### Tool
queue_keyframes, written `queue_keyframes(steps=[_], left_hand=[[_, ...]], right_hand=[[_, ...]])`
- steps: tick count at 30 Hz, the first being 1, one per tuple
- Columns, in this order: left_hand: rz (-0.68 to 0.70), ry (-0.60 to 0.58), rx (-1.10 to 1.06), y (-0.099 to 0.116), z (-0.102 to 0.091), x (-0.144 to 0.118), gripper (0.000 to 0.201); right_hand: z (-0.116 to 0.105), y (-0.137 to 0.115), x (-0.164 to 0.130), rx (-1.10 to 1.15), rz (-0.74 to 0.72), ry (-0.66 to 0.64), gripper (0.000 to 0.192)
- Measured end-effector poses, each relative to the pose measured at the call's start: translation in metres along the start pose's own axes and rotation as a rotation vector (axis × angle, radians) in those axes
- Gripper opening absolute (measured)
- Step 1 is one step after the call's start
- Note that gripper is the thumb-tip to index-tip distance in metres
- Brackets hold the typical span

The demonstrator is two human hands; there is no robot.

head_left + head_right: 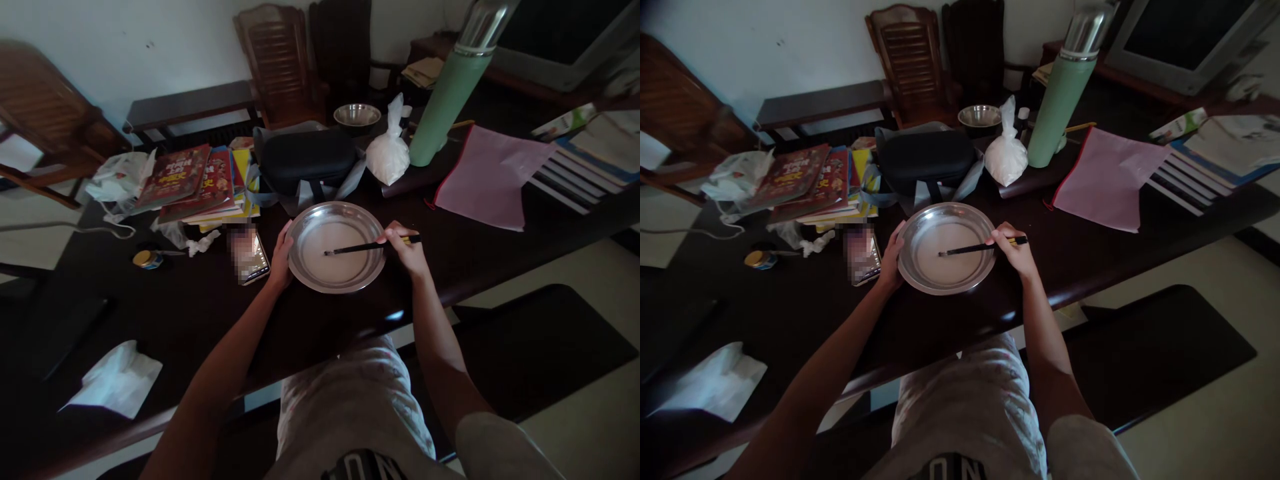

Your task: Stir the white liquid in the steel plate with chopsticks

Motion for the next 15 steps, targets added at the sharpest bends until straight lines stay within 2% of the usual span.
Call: queue_keyframes(steps=[4, 9, 13, 15], left_hand=[[-0.004, -0.001, -0.018, -0.0001, 0.0002, -0.0006, 0.077], [0.005, 0.001, -0.017, -0.0001, 0.0001, -0.0008, 0.074], [-0.001, 0.003, -0.017, -0.0014, -0.0007, 0.0014, 0.07], [-0.001, -0.002, -0.017, -0.0018, -0.0012, 0.0019, 0.069]], right_hand=[[-0.0023, -0.0009, 0.0004, -0.035, 0.012, 0.09, 0.06], [0.0004, -0.0003, 0.0003, -0.005, 0.033, 0.001, 0.06], [-0.0014, -0.0012, 0.0, -0.013, 0.032, 0.089, 0.06], [-0.0007, -0.0018, -0.0001, 0.002, 0.046, 0.053, 0.061]])
Point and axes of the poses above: each hand's wrist, its own x-axis towards the middle knuckle, its own z-axis out of the palm, y = z × x, the point moved 2 cm from there along x, towards the middle knuckle, and after that the axes turned 13 degrees about -z, right-handed, at the moved point
